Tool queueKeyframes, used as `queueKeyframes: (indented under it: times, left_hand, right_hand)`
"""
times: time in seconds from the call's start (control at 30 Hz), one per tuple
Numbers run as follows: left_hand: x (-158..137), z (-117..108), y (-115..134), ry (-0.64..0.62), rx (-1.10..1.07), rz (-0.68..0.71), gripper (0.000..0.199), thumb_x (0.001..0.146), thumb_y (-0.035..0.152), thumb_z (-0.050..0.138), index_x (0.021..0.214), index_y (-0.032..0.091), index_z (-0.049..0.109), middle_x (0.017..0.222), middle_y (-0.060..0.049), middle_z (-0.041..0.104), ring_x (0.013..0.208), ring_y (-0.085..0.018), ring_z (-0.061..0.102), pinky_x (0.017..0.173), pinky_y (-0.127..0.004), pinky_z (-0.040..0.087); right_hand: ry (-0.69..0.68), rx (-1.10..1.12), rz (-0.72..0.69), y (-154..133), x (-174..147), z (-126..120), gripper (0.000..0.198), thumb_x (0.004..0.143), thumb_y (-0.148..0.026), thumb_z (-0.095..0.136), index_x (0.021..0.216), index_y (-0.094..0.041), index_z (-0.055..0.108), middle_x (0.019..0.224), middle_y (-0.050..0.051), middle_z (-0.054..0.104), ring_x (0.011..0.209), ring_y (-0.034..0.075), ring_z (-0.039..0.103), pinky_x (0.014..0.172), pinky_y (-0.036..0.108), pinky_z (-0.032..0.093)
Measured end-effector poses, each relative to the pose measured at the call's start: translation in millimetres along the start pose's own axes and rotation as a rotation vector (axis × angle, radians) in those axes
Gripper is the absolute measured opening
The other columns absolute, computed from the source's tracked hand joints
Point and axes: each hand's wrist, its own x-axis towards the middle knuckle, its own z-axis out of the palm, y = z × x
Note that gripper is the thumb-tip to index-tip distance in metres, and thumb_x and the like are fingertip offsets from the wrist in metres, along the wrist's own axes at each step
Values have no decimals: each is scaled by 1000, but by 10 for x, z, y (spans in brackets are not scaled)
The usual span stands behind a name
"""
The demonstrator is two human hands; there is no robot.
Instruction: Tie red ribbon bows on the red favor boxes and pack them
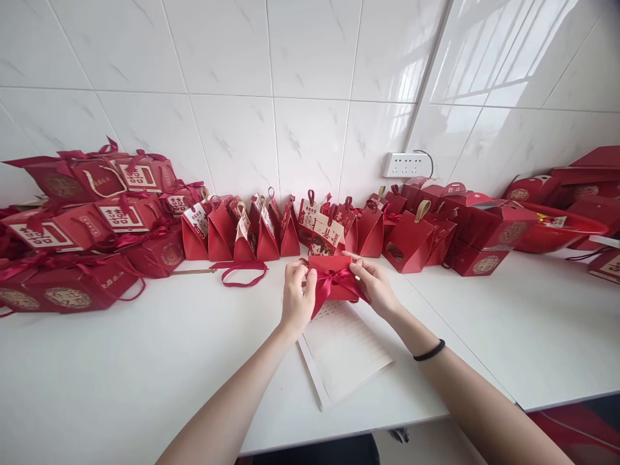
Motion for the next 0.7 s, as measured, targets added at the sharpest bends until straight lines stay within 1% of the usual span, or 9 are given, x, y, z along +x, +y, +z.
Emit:
queueKeyframes:
  times: [0.07, 0.23, 0.33, 0.43, 0.5, 0.6, 0.67, 0.7]
  left_hand:
    - [0, 15, -16, 21, 23, 8, 18, 88, 28, 39, 72, 21, 43, 96, -6, 48, 88, -16, 51, 74, -27, 46]
    - [5, 56, -43, 68, 15, 22, 17, 88, 24, 38, 72, 21, 41, 96, -7, 47, 94, -17, 50, 79, -29, 45]
    - [5, 48, -38, 63, -3, -7, 16, 88, 25, 39, 72, 21, 42, 97, -7, 48, 92, -16, 51, 78, -28, 45]
    - [15, 9, -31, 58, -57, -44, 19, 85, 28, 43, 68, 20, 42, 96, -5, 50, 90, -15, 53, 77, -26, 46]
    - [34, -22, -37, 56, -132, -94, 19, 84, 30, 44, 68, 19, 46, 95, -5, 52, 89, -15, 54, 78, -27, 47]
    - [72, -59, -59, 48, -304, -237, 21, 85, 34, 40, 76, 18, 52, 89, -5, 57, 85, -16, 57, 74, -29, 50]
    - [92, -74, -75, 47, -408, -317, 25, 84, 38, 39, 78, 17, 51, 86, -5, 59, 83, -16, 59, 69, -29, 51]
    - [98, -78, -81, 42, -445, -332, 26, 84, 40, 40, 79, 17, 50, 87, -5, 59, 84, -17, 59, 69, -29, 51]
  right_hand:
    - [-18, 10, -11, 8, 3, 2, 43, 74, -58, 63, 60, -20, 49, 105, 9, 62, 105, 30, 56, 76, 39, 53]
    - [-52, 51, -12, 43, 19, 9, 39, 75, -56, 62, 67, -19, 57, 108, 8, 61, 101, 29, 58, 74, 38, 54]
    - [-72, 87, 13, 51, 26, -2, 38, 74, -56, 63, 71, -19, 59, 115, 8, 58, 103, 29, 57, 74, 38, 55]
    - [-99, 163, 77, 35, 27, -19, 39, 72, -57, 65, 73, -18, 59, 123, 8, 54, 104, 29, 57, 78, 39, 55]
    - [-114, 187, 109, 21, 25, -27, 40, 71, -57, 66, 75, -18, 59, 126, 9, 53, 104, 29, 57, 80, 40, 54]
    - [-107, 202, 118, 15, 22, -31, 39, 70, -56, 67, 71, -18, 57, 131, 8, 49, 102, 28, 58, 82, 39, 54]
    - [-101, 222, 113, 24, 23, -30, 38, 70, -54, 68, 67, -18, 55, 134, 7, 46, 101, 26, 58, 80, 38, 54]
    - [-98, 231, 108, 30, 24, -29, 38, 71, -53, 68, 65, -18, 54, 134, 6, 46, 100, 26, 58, 79, 37, 54]
